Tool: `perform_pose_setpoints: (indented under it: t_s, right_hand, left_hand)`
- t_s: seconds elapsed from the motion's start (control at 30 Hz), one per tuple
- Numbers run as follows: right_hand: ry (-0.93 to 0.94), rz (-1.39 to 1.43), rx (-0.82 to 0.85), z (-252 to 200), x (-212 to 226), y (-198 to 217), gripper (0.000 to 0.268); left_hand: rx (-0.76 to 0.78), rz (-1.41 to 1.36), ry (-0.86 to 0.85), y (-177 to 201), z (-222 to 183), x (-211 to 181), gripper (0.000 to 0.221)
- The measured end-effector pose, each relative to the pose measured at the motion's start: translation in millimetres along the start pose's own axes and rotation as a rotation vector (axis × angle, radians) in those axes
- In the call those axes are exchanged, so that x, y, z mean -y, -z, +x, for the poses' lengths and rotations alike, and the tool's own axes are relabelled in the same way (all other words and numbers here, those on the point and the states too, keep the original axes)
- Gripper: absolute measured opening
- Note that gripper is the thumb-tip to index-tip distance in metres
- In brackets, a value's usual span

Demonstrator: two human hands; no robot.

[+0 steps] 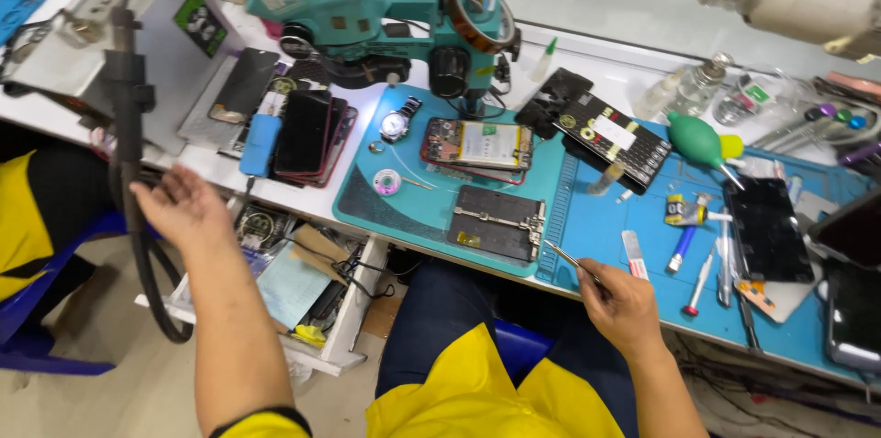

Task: A technician uses a heat gun and tweezers to repair components on a mobile phone motherboard at a repair bench.

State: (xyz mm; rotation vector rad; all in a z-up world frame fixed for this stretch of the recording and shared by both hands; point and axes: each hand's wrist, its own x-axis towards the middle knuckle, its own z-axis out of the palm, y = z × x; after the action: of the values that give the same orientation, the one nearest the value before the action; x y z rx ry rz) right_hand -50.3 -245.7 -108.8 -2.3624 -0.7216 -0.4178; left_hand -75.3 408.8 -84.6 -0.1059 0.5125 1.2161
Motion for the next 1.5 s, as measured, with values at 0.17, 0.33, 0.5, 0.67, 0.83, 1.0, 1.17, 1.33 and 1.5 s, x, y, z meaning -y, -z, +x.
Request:
perform_pose_setpoints:
  t_s: [0.17, 0.33, 0.5, 0.67, 0.83, 1.0, 1.17, 1.33, 1.5]
  right_hand:
    - [0.03, 0.02, -0.01, 2.9, 5.4, 5.4, 0.017]
    - [0.029, 0.047, 0.004, 2.6, 6.9, 5.5, 0.016]
    - [0.039, 0.064, -0.013, 4.8, 6.9, 5.6, 0.017]
    - [0.045, 0.055, -0.005, 5.0, 5.6, 5.8, 0.017]
    - [0.05, 0.073, -0.013, 4.7, 5.8, 4.6, 0.018]
    - [0.049, 0.061, -0.02, 3.0, 3.7, 3.8, 0.018]
    - [0.051, 0.071, -0.024, 3.0, 4.3, 4.2, 0.018]
    - [0.048, 0.09, -0.022, 4.2, 5.9, 6.7, 0.018]
    - [0.061, 0.095, -0.028, 5.0, 7.1, 7.6, 0.018]
  left_hand:
    - [0.025, 1.161, -0.18, 88.4, -38.1, -57.3, 0.023]
    - [0.224, 1.734, -0.252, 99.3, -41.3, -116.7, 0.028]
    - [0.268, 2.314, -0.392, 63.8, -40.5, -139.6, 0.04]
    - [0.421, 2.528, -0.489, 67.5, 8.6, -155.2, 0.049]
    - [0.428, 2.643, -0.34, 72.4, 10.6, -145.0, 0.045]
    - [0.39, 2.746, -0.473, 79.6, 7.6, -142.9, 0.047]
    - [0.486, 2.852, -1.064, 113.6, 36.8, -150.9, 0.044]
    - [0.638, 2.451, -1.682, 127.5, 19.3, -131.2, 0.034]
    - [1.2, 1.887, -1.71, 111.2, -51.0, -60.5, 0.029]
